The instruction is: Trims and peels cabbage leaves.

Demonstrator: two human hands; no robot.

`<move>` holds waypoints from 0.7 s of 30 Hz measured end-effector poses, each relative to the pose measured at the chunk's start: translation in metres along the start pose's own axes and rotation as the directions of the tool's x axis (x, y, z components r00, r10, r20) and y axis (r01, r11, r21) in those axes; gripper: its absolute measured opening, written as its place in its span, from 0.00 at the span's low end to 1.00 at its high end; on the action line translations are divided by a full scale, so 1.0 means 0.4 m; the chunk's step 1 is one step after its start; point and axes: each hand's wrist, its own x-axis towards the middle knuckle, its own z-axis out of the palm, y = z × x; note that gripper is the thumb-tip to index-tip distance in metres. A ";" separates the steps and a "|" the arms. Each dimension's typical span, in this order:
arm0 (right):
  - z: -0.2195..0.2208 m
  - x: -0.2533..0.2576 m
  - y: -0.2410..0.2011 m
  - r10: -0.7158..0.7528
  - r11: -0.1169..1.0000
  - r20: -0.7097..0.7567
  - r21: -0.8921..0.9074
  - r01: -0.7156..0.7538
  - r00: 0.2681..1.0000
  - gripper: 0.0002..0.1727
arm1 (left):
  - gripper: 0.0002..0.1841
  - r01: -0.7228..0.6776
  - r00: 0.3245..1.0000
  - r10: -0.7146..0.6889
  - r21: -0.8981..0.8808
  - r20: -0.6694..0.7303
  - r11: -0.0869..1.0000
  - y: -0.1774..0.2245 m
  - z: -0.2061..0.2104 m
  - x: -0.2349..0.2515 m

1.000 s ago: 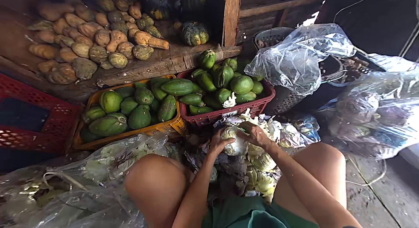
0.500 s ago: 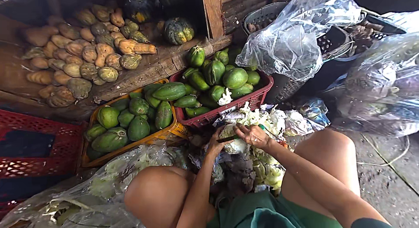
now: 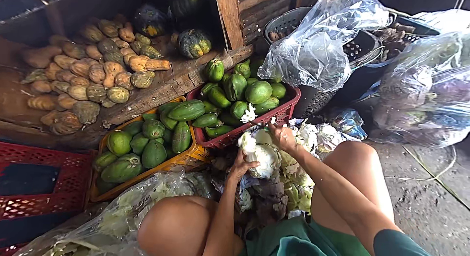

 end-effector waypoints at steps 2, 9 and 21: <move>-0.046 0.007 0.021 0.223 0.971 0.068 0.071 -0.228 0.972 0.21 | 0.57 0.003 0.996 0.005 0.092 -0.088 0.996 0.002 -0.024 0.001; -0.108 -0.015 0.074 0.494 0.860 -0.029 0.161 -0.484 0.869 0.19 | 0.39 0.125 0.954 0.036 0.506 -0.297 0.853 0.122 0.109 -0.056; 0.087 -0.122 -0.025 0.262 0.608 0.617 0.492 -0.624 0.742 0.48 | 0.42 0.295 0.903 -0.309 -0.092 -0.299 0.951 0.032 0.059 0.012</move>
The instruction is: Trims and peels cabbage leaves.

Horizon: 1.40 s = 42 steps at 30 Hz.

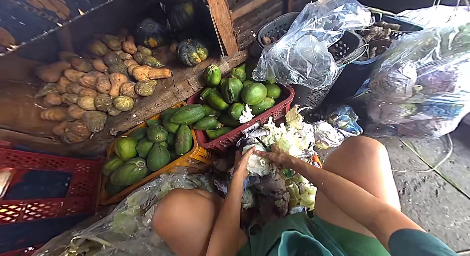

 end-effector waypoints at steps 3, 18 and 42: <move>0.013 -0.018 -0.006 0.014 0.987 -0.023 0.160 -0.010 1.000 0.45 | 0.41 0.030 0.999 -0.028 -0.121 0.016 0.992 -0.008 -0.006 -0.026; -0.071 -0.342 -0.317 -0.905 0.375 -0.096 -0.639 0.672 0.414 0.31 | 0.48 -0.349 0.899 0.424 -0.401 0.113 0.847 0.352 -0.177 -0.290; -0.210 -0.216 -0.270 -0.660 0.706 -0.432 -0.637 0.310 0.615 0.30 | 0.16 -0.103 0.975 0.217 -0.768 0.048 0.632 0.258 -0.161 -0.237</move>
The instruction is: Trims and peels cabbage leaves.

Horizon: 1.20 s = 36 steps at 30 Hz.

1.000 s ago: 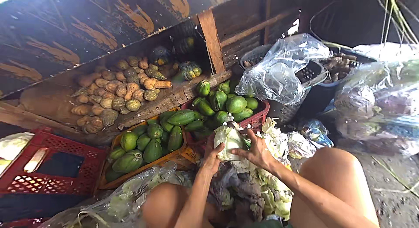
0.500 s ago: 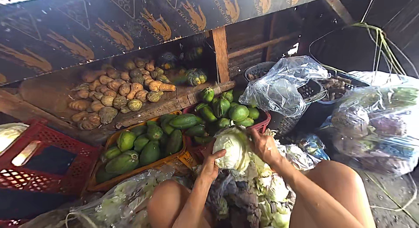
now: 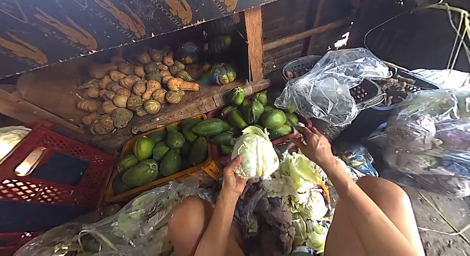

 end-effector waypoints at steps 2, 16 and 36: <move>0.033 -0.006 -0.010 -0.184 0.917 -0.014 0.359 0.176 0.983 0.35 | 0.17 -0.033 0.999 0.031 0.048 0.040 0.998 -0.017 0.003 0.003; 0.050 -0.021 0.008 -0.202 0.848 0.084 0.513 0.132 0.976 0.21 | 0.38 0.044 0.999 -0.044 -0.181 0.008 0.983 0.008 0.031 0.019; -0.027 -0.022 0.052 -0.187 0.274 0.338 0.919 -0.282 0.922 0.04 | 0.37 0.052 0.993 -0.024 -0.246 0.118 0.968 -0.028 0.017 0.038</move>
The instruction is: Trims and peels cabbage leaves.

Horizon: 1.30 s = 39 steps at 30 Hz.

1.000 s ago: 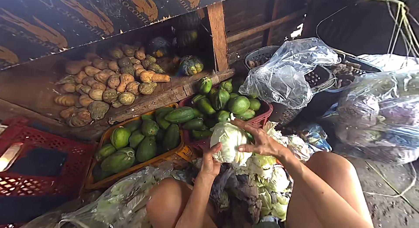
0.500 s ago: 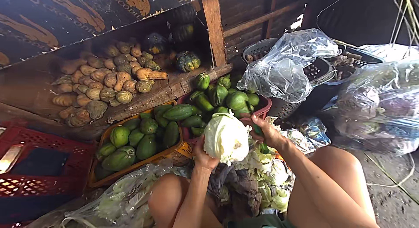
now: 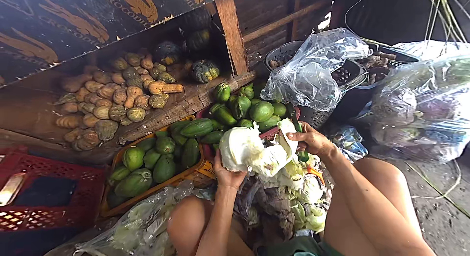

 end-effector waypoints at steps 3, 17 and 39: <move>-0.023 -0.018 -0.015 -0.009 0.999 0.097 -0.051 0.014 0.995 0.05 | 0.43 -0.022 0.978 0.014 -0.035 -0.206 0.999 0.022 0.023 0.002; -0.026 0.031 -0.018 -0.030 0.211 -0.296 -0.936 -0.283 0.955 0.23 | 0.53 0.042 0.997 -0.018 -0.339 0.072 0.940 0.006 -0.007 0.001; 0.086 -0.034 0.023 -0.087 0.980 -0.016 -0.181 0.083 0.996 0.25 | 0.30 0.005 0.993 -0.008 0.032 0.119 0.999 -0.021 -0.023 0.012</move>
